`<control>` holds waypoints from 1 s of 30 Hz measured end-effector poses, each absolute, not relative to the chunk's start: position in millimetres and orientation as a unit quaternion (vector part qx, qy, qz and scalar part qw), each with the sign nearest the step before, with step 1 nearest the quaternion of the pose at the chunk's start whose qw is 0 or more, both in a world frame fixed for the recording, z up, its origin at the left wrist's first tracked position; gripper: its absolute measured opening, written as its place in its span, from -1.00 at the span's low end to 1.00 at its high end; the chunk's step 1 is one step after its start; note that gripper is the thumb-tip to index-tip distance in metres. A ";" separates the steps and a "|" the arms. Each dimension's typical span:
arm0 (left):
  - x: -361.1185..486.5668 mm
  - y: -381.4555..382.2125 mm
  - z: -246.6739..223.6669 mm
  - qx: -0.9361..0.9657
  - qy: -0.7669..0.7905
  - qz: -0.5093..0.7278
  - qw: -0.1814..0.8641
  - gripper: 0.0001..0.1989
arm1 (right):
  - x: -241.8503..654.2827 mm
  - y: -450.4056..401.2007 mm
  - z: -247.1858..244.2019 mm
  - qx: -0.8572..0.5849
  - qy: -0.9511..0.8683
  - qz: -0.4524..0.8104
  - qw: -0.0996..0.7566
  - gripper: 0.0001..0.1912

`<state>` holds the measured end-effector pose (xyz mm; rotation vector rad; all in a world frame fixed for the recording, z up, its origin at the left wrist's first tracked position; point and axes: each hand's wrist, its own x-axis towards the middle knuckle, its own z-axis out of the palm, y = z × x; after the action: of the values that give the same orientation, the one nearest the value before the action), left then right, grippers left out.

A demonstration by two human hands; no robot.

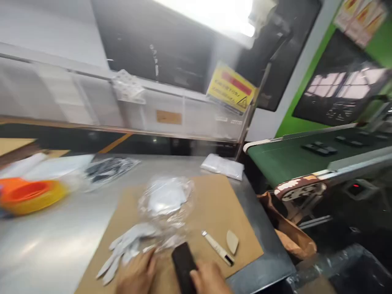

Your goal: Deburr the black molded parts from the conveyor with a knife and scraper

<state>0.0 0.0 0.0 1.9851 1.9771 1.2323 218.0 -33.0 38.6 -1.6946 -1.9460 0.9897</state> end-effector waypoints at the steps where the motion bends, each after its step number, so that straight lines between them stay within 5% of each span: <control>1: 2.0 -2.7 1.4 0.646 0.649 0.395 0.075 -0.68 | 224.2 -38.6 36.7 -0.577 -0.695 0.383 0.195 -0.76; 11: 34.1 -30.8 16.0 0.701 0.589 0.355 0.189 -0.72 | 236.0 -55.3 11.4 -0.525 -0.632 0.536 0.194 -0.46; 20: 60.0 -65.3 8.2 0.742 0.566 0.336 0.129 -0.70 | 232.9 -66.6 10.8 -0.607 -0.679 0.359 0.205 -0.70; 30: 80.4 -82.1 48.3 0.801 0.514 0.296 0.081 -0.71 | 239.5 -49.5 44.9 -0.598 -0.670 0.376 0.230 -0.70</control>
<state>80.4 -82.1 48.3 2.3948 1.5349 0.8858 239.5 -49.5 44.9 -1.6443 -1.8441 1.0337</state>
